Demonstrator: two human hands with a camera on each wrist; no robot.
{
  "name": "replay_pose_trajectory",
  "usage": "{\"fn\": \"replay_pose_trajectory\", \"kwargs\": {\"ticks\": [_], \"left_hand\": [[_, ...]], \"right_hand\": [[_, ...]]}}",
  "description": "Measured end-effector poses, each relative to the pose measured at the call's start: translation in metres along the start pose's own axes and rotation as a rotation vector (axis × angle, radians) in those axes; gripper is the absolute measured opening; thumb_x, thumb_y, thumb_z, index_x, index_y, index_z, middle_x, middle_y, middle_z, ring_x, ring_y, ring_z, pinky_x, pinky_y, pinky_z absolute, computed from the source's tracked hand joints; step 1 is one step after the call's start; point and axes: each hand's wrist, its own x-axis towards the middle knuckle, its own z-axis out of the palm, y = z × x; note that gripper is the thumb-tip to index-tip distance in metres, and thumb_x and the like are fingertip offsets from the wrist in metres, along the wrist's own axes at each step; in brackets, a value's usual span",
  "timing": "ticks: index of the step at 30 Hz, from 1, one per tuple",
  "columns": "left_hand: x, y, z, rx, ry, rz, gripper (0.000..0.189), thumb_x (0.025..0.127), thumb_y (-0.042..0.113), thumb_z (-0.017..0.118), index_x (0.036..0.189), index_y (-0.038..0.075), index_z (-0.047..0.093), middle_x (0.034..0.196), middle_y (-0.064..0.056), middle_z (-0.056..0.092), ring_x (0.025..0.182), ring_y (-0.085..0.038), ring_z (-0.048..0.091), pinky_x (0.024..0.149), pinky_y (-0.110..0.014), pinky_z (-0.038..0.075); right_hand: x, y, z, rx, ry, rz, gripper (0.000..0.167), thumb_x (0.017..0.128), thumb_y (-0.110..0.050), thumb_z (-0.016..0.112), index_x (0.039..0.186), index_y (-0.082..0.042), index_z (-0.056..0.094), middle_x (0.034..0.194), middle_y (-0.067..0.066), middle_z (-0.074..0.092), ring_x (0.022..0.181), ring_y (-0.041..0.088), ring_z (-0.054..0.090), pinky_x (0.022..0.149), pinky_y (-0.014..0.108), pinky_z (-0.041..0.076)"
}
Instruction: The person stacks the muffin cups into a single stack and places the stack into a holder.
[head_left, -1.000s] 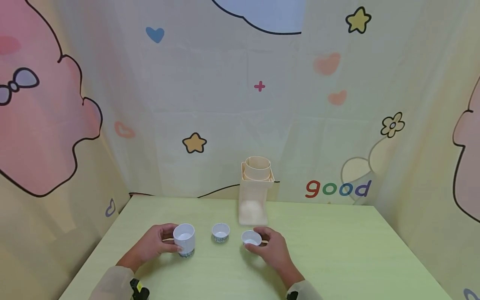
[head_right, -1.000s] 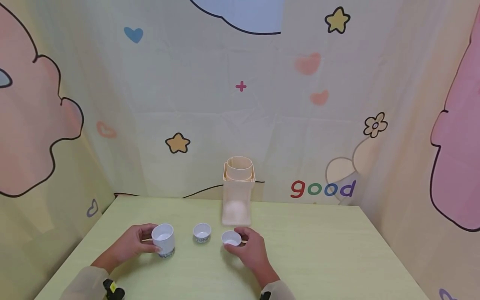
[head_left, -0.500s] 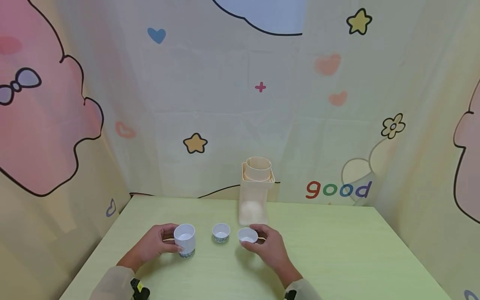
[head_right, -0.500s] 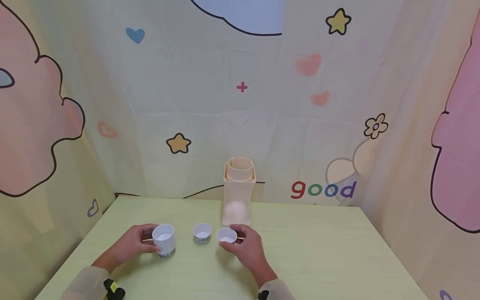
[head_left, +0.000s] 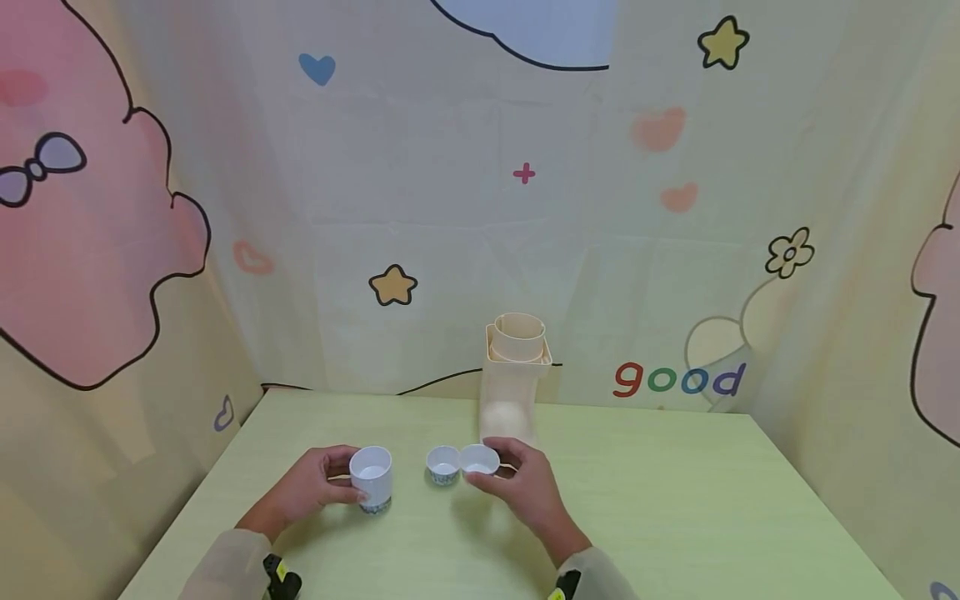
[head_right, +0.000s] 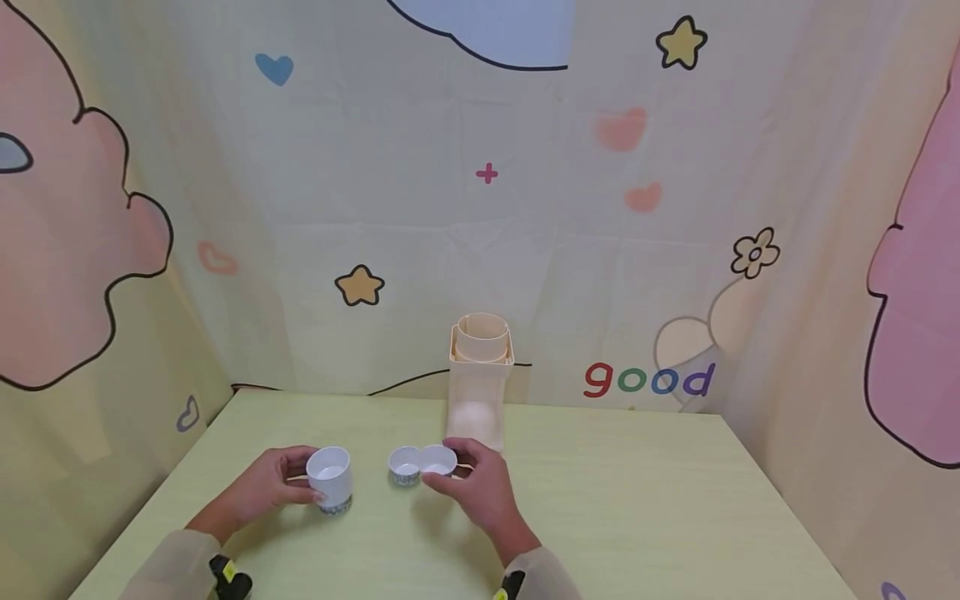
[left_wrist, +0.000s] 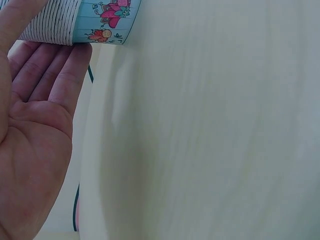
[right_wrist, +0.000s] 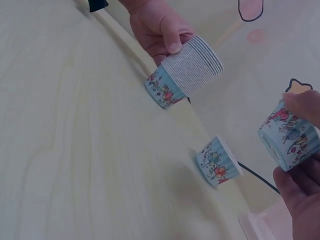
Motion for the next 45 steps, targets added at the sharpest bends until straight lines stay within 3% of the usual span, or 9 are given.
{"fn": "replay_pose_trajectory", "kwargs": {"ticks": [25,33,45], "left_hand": [[0.000,-0.004,-0.001,-0.013,-0.003,-0.007,0.069,0.079,0.017,0.090,0.136,-0.006,0.058,0.133,-0.023,0.067,0.120,-0.034,0.067,0.098,-0.033,0.059],[-0.001,0.000,0.001,-0.008,-0.007,0.000,0.068,0.081,0.017,0.088,0.136,-0.008,0.057,0.132,-0.023,0.067,0.119,-0.031,0.069,0.098,-0.034,0.059],[0.000,0.000,0.000,-0.020,-0.008,-0.005,0.066,0.081,0.017,0.088,0.135,-0.005,0.059,0.133,-0.022,0.067,0.122,-0.036,0.067,0.099,-0.036,0.059]], "right_hand": [[0.025,-0.023,0.048,0.114,-0.095,-0.048,0.059,0.079,-0.015,0.090,0.130,0.001,0.065,0.125,0.016,0.071,0.108,0.021,0.070,0.093,0.025,0.060],[0.030,-0.031,0.065,0.132,-0.145,-0.051,0.059,0.079,-0.013,0.089,0.130,0.001,0.064,0.120,0.015,0.071,0.103,0.020,0.071,0.090,0.025,0.061],[0.035,-0.034,0.089,0.144,-0.175,-0.068,0.052,0.081,-0.011,0.088,0.127,0.002,0.066,0.116,0.017,0.073,0.099,0.022,0.074,0.087,0.027,0.062]]}}
